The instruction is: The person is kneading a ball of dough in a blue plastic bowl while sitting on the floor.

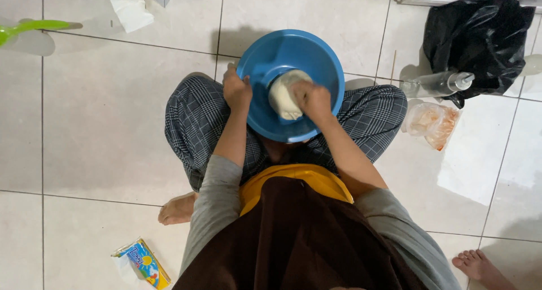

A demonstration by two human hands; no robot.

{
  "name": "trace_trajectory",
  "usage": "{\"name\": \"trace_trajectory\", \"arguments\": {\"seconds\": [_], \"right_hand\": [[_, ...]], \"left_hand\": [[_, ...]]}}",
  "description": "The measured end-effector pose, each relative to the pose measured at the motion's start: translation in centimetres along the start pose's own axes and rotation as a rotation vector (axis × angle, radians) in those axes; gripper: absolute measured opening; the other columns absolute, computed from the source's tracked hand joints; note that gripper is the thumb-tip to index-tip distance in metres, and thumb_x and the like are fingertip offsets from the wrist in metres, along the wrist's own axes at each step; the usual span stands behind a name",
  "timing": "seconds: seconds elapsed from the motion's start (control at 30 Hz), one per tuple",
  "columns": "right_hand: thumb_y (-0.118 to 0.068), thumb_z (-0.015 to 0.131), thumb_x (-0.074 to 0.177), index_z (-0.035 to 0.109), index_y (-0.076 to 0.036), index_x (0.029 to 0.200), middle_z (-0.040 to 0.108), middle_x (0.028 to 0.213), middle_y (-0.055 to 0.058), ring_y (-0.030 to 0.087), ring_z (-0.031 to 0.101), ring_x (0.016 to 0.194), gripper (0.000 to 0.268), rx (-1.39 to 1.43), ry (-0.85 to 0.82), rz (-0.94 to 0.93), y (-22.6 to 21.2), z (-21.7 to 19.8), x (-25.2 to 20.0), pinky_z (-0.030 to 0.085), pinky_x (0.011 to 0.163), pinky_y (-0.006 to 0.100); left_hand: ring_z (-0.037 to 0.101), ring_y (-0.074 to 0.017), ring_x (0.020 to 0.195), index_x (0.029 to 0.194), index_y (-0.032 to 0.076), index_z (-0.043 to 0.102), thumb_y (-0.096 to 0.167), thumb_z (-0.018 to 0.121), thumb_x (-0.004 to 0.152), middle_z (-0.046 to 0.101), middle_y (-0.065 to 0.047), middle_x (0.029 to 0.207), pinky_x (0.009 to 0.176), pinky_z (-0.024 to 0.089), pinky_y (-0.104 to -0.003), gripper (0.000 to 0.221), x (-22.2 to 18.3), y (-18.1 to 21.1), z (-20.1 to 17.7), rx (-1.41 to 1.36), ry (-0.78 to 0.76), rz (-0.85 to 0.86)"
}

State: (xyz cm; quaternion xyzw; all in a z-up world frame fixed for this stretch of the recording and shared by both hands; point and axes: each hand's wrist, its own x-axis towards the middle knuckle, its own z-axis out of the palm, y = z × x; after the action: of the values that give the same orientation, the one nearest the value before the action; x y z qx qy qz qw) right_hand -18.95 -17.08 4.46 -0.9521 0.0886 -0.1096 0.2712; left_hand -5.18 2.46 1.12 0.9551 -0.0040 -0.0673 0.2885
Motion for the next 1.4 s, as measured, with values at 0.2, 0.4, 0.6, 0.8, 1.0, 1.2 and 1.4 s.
{"name": "trace_trajectory", "arguments": {"seconds": [0.2,0.4,0.6,0.8,1.0,1.2,1.4], "right_hand": [[-0.04,0.047,0.112,0.073,-0.011,0.119,0.073,0.116,0.015,0.037,0.069,0.108,0.039,0.201,-0.07,0.241,6.3,5.1,5.5,0.055,0.092,0.049],[-0.048,0.053,0.104,0.078,-0.01,0.1,0.075,0.098,0.016,0.039,0.075,0.087,0.046,-0.089,-0.183,0.218,3.0,5.3,4.5,0.06,0.073,0.05],[-0.049,0.064,0.095,0.074,-0.02,0.091,0.077,0.082,0.002,0.034,0.074,0.077,0.031,-0.019,-0.072,-0.017,-0.6,5.3,2.1,0.057,0.071,0.053],[-0.04,0.072,0.084,0.07,-0.018,0.082,0.072,0.07,0.007,0.032,0.073,0.071,0.022,-0.078,-0.337,-0.152,-6.4,3.8,-1.4,0.054,0.071,0.048],[-0.04,0.064,0.086,0.06,-0.03,0.086,0.065,0.06,-0.004,0.025,0.07,0.059,0.011,-0.174,-0.21,-0.259,-2.3,8.0,-3.5,0.054,0.061,0.041],[-0.049,0.066,0.086,0.058,-0.027,0.094,0.069,0.068,0.002,0.032,0.073,0.066,0.025,-0.148,-0.339,-0.195,0.3,10.7,-0.7,0.055,0.065,0.049],[-0.042,0.066,0.088,0.062,-0.025,0.091,0.067,0.06,0.003,0.027,0.07,0.056,0.017,-0.142,-0.108,-0.297,2.6,12.1,3.2,0.055,0.061,0.044]], "left_hand": [[0.067,-0.0334,0.112,0.132,0.006,0.056,0.025,0.073,0.097,0.063,-0.016,0.119,0.09,0.061,-0.048,0.043,0.6,-1.7,1.6,0.042,-0.038,-0.007],[0.061,-0.0445,0.123,0.15,-0.006,0.04,0.015,0.068,0.103,0.057,-0.03,0.132,0.096,0.058,-0.06,0.059,-0.1,-0.1,-0.5,-0.082,-0.093,0.009],[0.071,-0.0413,0.106,0.138,-0.004,0.05,0.02,0.068,0.103,0.067,-0.026,0.115,0.084,0.065,-0.055,0.047,0.3,-2.0,1.6,0.004,-0.07,0.034],[0.073,-0.0389,0.107,0.146,-0.003,0.048,0.029,0.063,0.105,0.067,-0.027,0.123,0.08,0.066,-0.051,0.054,0.6,-3.4,3.0,0.052,-0.156,-0.086],[0.073,-0.0445,0.101,0.143,-0.006,0.051,0.027,0.064,0.103,0.067,-0.032,0.119,0.075,0.066,-0.054,0.053,0.3,-2.4,1.7,-0.011,-0.152,-0.063],[0.07,-0.0436,0.111,0.145,-0.005,0.047,0.024,0.06,0.106,0.064,-0.031,0.126,0.082,0.065,-0.055,0.05,0.2,-1.0,0.1,-0.035,-0.21,-0.074],[0.071,-0.0436,0.109,0.147,-0.004,0.048,0.028,0.061,0.106,0.065,-0.03,0.126,0.08,0.065,-0.054,0.054,0.5,-1.9,1.2,-0.033,-0.211,-0.105]]}}
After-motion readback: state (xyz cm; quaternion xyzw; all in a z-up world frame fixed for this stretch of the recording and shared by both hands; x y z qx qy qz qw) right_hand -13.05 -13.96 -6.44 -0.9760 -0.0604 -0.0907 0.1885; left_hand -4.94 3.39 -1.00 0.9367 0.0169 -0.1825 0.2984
